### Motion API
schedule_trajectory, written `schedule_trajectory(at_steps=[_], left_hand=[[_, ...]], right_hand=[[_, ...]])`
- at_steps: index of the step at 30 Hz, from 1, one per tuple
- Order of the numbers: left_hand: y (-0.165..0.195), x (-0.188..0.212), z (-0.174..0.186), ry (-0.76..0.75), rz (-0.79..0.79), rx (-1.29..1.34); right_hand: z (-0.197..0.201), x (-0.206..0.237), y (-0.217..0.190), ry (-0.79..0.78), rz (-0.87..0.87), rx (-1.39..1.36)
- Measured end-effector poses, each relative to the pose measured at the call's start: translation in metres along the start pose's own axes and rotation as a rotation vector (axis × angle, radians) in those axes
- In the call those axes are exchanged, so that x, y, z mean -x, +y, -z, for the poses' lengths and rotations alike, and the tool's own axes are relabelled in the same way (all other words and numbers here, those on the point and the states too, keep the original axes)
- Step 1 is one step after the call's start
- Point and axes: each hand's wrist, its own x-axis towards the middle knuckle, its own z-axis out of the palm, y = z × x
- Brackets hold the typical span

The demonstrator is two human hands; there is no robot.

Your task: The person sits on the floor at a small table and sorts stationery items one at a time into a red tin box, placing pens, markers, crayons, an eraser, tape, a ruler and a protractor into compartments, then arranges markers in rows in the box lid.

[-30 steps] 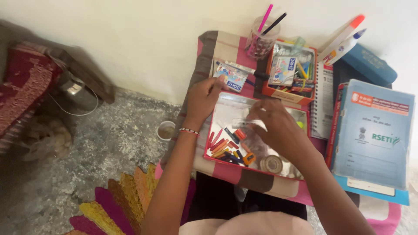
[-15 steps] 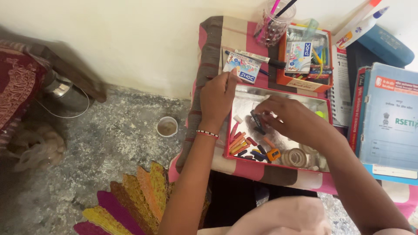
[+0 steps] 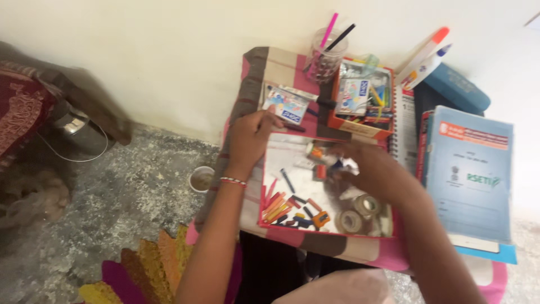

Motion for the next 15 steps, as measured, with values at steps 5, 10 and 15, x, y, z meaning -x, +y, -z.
schedule_trajectory(at_steps=[5, 10, 15], left_hand=[[-0.003, -0.001, 0.007, -0.069, 0.284, -0.085], [-0.006, -0.003, 0.011, -0.06, 0.258, -0.007], [-0.009, -0.003, 0.012, -0.044, 0.263, -0.049]], right_hand=[[0.017, 0.013, -0.002, -0.039, 0.049, -0.091], [0.048, -0.003, 0.034, 0.184, -0.131, -0.141], [0.031, -0.096, 0.089, 0.33, -0.165, 0.191]])
